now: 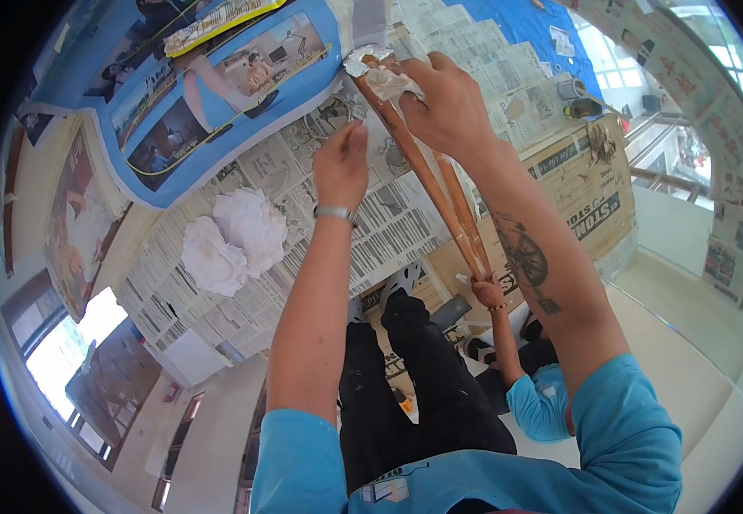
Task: Installing and securing a wooden handrail on a glass staircase using sealant, a cloth, and a power drill.
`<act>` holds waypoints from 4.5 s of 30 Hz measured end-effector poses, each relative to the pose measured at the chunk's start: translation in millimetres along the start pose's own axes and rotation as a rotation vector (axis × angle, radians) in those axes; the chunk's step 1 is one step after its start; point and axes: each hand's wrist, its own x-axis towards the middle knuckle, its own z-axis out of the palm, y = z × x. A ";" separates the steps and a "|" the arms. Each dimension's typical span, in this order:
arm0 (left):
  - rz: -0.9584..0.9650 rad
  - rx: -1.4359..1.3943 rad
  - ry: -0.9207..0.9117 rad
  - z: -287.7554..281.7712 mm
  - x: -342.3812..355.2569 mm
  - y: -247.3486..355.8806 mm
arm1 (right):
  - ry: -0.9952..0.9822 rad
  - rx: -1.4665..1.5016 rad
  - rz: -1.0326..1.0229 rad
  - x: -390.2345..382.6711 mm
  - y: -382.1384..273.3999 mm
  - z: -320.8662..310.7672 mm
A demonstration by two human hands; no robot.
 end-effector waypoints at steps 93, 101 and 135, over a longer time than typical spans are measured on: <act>-0.069 -0.032 0.063 35.6 40.8 2.4 | 0.125 -0.310 -0.135 24.7 25.3 46.2; -0.175 -0.219 -0.023 78.9 15.1 -25.0 | 0.147 -0.285 -0.048 -12.4 57.8 57.5; -0.668 -1.150 -0.042 157.1 38.7 -57.8 | -0.117 -0.377 0.063 -66.2 86.8 58.4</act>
